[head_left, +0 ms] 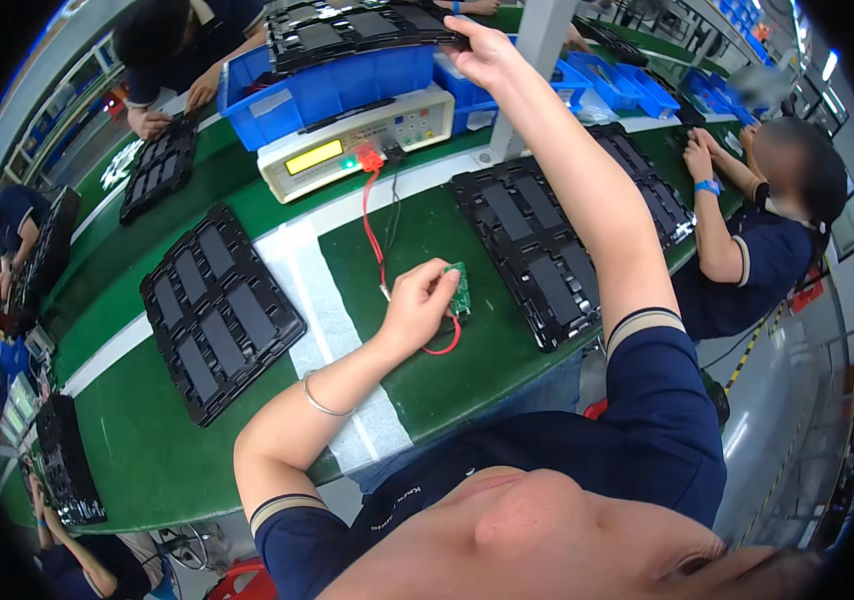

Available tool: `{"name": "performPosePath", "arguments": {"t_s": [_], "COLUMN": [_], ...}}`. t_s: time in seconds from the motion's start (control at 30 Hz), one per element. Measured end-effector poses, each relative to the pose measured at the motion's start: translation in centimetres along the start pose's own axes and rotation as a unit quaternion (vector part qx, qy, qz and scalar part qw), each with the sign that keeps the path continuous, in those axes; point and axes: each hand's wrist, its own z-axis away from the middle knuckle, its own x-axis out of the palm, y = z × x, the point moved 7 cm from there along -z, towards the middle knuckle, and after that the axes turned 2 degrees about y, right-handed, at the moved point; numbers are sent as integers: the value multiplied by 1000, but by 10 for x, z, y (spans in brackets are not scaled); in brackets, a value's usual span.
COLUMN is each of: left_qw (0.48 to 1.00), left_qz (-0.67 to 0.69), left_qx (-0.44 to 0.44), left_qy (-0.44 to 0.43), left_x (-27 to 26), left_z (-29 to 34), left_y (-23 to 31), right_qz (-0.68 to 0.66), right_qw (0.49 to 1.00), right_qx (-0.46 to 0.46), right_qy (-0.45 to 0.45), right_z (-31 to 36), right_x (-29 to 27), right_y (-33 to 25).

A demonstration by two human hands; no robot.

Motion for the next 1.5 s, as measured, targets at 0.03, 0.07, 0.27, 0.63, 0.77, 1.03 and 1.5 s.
{"name": "performPosePath", "arguments": {"t_s": [0.03,0.07,0.27,0.63,0.77,1.03,1.5], "left_qw": [1000,1000,1000,1000,1000,999,996], "left_qz": [6,1,14,12,22,20,45], "left_qx": [-4,-3,-12,-12,-22,-33,-68], "left_qy": [-1,-5,-18,-9,1,-1,22], "left_x": [0,1,2,2,-4,-2,-6], "left_z": [0,0,2,1,2,-1,0], "left_y": [0,0,1,1,-6,-1,-9], "right_qz": [0,6,60,230,322,770,493], "right_qw": [1000,1000,998,973,934,590,836], "right_qx": [5,5,-1,-30,-146,-177,172], "right_qy": [-4,9,14,-21,50,-165,-170], "right_z": [-7,-13,-34,-7,34,108,138], "right_x": [1,-1,-6,-21,-41,-111,-109], "right_y": [1,2,4,-5,-15,35,43]}}
